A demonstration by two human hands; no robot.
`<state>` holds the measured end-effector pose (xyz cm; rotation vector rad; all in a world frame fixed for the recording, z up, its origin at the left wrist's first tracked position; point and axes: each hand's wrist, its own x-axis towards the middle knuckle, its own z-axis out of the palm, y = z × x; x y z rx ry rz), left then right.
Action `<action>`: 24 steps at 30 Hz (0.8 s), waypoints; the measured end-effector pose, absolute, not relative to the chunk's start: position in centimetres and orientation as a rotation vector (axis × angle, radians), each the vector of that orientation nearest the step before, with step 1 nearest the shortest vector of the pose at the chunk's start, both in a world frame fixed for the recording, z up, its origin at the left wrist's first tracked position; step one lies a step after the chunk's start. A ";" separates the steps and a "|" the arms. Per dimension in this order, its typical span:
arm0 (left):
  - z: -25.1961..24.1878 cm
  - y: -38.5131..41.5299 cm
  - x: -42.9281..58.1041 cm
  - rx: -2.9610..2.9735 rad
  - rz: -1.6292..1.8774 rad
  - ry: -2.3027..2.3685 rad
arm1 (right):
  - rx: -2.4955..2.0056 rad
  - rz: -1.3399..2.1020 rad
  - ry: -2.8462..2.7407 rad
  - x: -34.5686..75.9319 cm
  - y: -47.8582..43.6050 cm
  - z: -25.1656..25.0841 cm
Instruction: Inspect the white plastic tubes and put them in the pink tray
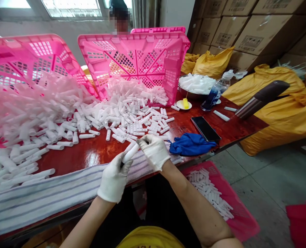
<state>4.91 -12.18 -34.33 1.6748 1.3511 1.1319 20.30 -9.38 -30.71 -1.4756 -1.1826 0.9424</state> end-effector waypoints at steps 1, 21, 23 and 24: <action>-34.2 -12.2 4.8 1.656 1.107 1.316 | -1.469 0.941 -1.194 20.2 -9.3 -30.6; -35.2 -9.3 1.7 1.507 0.685 1.233 | -1.584 0.846 -1.362 25.1 -12.9 -31.7; -35.6 -5.8 -2.2 1.953 0.778 1.696 | -1.911 0.611 -1.387 29.6 -15.0 -31.9; -35.8 -3.8 -4.4 2.090 0.715 1.922 | -2.046 0.530 -1.467 31.8 -15.9 -32.1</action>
